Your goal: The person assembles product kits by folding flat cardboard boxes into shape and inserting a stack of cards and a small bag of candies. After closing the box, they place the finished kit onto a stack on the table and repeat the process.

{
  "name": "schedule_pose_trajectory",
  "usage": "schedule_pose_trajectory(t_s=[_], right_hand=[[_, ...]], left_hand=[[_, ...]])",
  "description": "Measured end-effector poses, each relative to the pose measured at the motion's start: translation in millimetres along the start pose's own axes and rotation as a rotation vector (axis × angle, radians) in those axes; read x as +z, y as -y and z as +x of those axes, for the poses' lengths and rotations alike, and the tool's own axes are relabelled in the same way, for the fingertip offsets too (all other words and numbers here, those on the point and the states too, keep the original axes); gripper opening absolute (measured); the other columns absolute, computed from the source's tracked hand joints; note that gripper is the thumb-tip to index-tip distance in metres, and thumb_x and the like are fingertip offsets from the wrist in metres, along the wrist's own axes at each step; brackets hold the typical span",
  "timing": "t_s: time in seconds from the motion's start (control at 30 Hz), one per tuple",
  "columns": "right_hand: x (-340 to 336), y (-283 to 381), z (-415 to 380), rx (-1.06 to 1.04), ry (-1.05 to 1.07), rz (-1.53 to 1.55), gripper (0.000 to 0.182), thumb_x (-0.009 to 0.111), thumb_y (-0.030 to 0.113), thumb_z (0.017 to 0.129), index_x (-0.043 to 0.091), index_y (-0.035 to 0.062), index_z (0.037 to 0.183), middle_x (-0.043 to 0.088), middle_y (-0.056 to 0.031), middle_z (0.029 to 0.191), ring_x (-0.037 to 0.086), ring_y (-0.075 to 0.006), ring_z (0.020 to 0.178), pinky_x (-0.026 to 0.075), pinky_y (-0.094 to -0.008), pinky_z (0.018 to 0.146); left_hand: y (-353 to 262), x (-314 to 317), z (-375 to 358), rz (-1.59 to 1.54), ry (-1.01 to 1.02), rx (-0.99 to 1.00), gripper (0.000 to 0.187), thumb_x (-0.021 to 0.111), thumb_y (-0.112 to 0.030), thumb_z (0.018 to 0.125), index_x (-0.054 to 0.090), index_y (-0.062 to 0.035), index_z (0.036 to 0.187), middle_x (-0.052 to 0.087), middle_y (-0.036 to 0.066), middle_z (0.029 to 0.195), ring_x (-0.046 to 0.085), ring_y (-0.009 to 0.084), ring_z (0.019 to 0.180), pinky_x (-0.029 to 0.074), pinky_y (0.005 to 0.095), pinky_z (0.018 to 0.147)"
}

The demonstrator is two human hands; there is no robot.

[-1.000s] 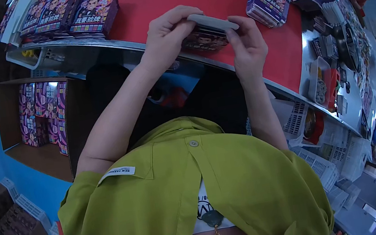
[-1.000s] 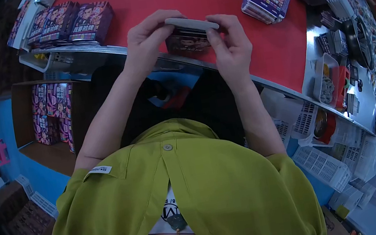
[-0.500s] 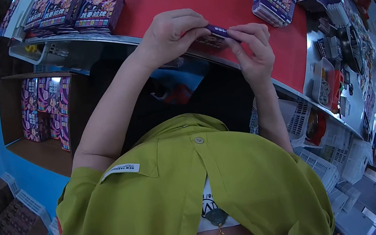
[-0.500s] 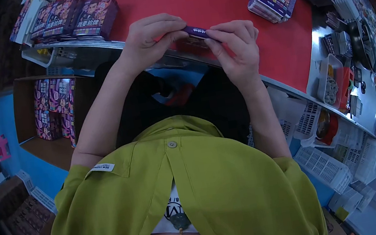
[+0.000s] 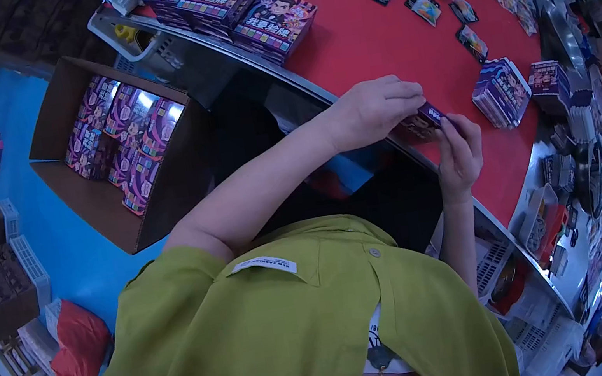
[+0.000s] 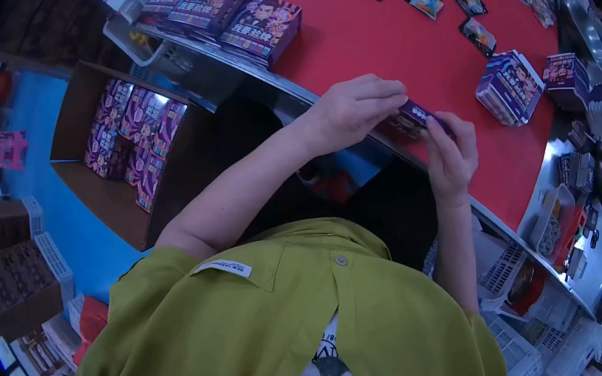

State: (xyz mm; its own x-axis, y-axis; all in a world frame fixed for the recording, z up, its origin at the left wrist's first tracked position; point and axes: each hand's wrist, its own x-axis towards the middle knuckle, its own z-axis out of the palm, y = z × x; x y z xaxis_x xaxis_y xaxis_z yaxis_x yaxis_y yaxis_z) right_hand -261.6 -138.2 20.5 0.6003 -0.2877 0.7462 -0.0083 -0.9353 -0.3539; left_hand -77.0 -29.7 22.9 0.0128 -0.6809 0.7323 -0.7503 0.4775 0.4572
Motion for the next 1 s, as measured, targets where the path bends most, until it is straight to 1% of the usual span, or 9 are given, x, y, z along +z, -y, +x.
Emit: schedule_pose_trajectory(t_s=[0.27, 0.33, 0.4, 0.53, 0.63, 0.73, 0.87, 0.93, 1.0], right_hand=[[21.9, 5.5, 47.9, 0.230, -0.102, 0.105, 0.014, 0.063, 0.001, 0.086, 0.065, 0.0003, 0.100, 0.061, -0.0091, 0.099, 0.060, -0.0155, 0.087, 0.049, -0.0257, 0.072], [44.4, 6.4, 79.0, 0.609, -0.160, 0.700, 0.013, 0.061, 0.008, 0.090, 0.065, 0.0003, 0.099, 0.062, -0.0044, 0.090, 0.059, -0.0100, 0.080, 0.049, -0.0239, 0.068], [71.8, 24.2, 112.0, 0.728, -0.072, 0.770, 0.016, 0.062, 0.014, 0.090, 0.066, -0.0001, 0.098, 0.061, -0.0005, 0.081, 0.058, -0.0068, 0.074, 0.048, -0.0218, 0.065], [150.0, 18.5, 150.2, 0.722, 0.149, 0.880, 0.020, 0.064, 0.018, 0.088, 0.067, -0.0002, 0.096, 0.064, -0.0030, 0.080, 0.059, -0.0089, 0.073, 0.047, -0.0236, 0.064], [220.6, -8.6, 146.6, 0.493, 0.164, 0.552, 0.027, 0.062, 0.024, 0.086, 0.066, -0.0007, 0.096, 0.065, -0.0152, 0.084, 0.063, -0.0261, 0.079, 0.049, -0.0353, 0.072], [206.0, 7.8, 149.4, 0.410, 0.099, 0.248, 0.025, 0.059, 0.021, 0.090, 0.065, -0.0016, 0.099, 0.066, -0.0074, 0.083, 0.063, -0.0140, 0.070, 0.049, -0.0265, 0.064], [158.1, -31.3, 124.8, 0.452, 0.033, 0.316, 0.024, 0.061, 0.020, 0.089, 0.063, 0.0013, 0.104, 0.065, -0.0095, 0.086, 0.064, -0.0153, 0.074, 0.050, -0.0280, 0.067], [104.4, -35.2, 114.1, 0.282, -0.075, 0.277, 0.023, 0.063, 0.019, 0.088, 0.063, 0.0001, 0.101, 0.064, -0.0096, 0.086, 0.064, -0.0150, 0.076, 0.050, -0.0285, 0.065], [40.0, -59.8, 100.3, 0.224, -0.147, -0.020, 0.019, 0.062, 0.013, 0.087, 0.062, 0.0008, 0.102, 0.064, -0.0147, 0.096, 0.064, -0.0260, 0.086, 0.050, -0.0299, 0.069]], left_hand=[[-17.9, -6.0, -29.2, 0.111, -0.384, -0.315, 0.033, 0.067, -0.009, 0.080, 0.054, 0.0018, 0.107, 0.055, 0.020, 0.111, 0.056, 0.0328, 0.101, 0.047, 0.0362, 0.084], [-19.0, -21.5, -48.0, 0.064, -0.546, -0.481, 0.032, 0.067, -0.012, 0.081, 0.052, 0.0020, 0.105, 0.050, 0.018, 0.112, 0.052, 0.0300, 0.101, 0.043, 0.0340, 0.084], [-14.6, -38.4, -59.6, 0.016, -0.640, -0.673, 0.033, 0.062, -0.016, 0.086, 0.046, 0.0001, 0.110, 0.046, 0.014, 0.113, 0.049, 0.0238, 0.099, 0.041, 0.0321, 0.082], [-11.1, -57.2, -49.9, -0.129, -0.795, -0.785, 0.048, 0.058, -0.020, 0.091, 0.037, 0.0027, 0.128, 0.045, 0.014, 0.121, 0.049, 0.0212, 0.108, 0.040, 0.0317, 0.092], [-3.1, -63.0, -51.7, -0.324, -0.855, -0.796, 0.057, 0.057, -0.019, 0.092, 0.030, 0.0044, 0.135, 0.044, 0.015, 0.127, 0.047, 0.0206, 0.115, 0.037, 0.0320, 0.098], [-3.8, -65.7, -50.4, -0.398, -0.907, -0.807, 0.057, 0.056, -0.014, 0.092, 0.027, 0.0041, 0.138, 0.042, 0.016, 0.132, 0.045, 0.0194, 0.119, 0.035, 0.0318, 0.102], [-3.0, -61.2, -54.7, -0.459, -0.893, -0.861, 0.056, 0.055, -0.012, 0.092, 0.027, 0.0027, 0.138, 0.036, 0.018, 0.138, 0.040, 0.0209, 0.124, 0.032, 0.0321, 0.103], [-9.0, -59.2, -55.2, -0.460, -0.902, -0.857, 0.054, 0.055, -0.012, 0.092, 0.028, 0.0020, 0.137, 0.036, 0.018, 0.137, 0.039, 0.0213, 0.125, 0.032, 0.0321, 0.103], [-14.9, -56.3, -60.4, -0.259, -0.857, -0.817, 0.045, 0.052, -0.007, 0.093, 0.033, 0.0000, 0.134, 0.040, 0.014, 0.132, 0.042, 0.0207, 0.122, 0.034, 0.0317, 0.102]])
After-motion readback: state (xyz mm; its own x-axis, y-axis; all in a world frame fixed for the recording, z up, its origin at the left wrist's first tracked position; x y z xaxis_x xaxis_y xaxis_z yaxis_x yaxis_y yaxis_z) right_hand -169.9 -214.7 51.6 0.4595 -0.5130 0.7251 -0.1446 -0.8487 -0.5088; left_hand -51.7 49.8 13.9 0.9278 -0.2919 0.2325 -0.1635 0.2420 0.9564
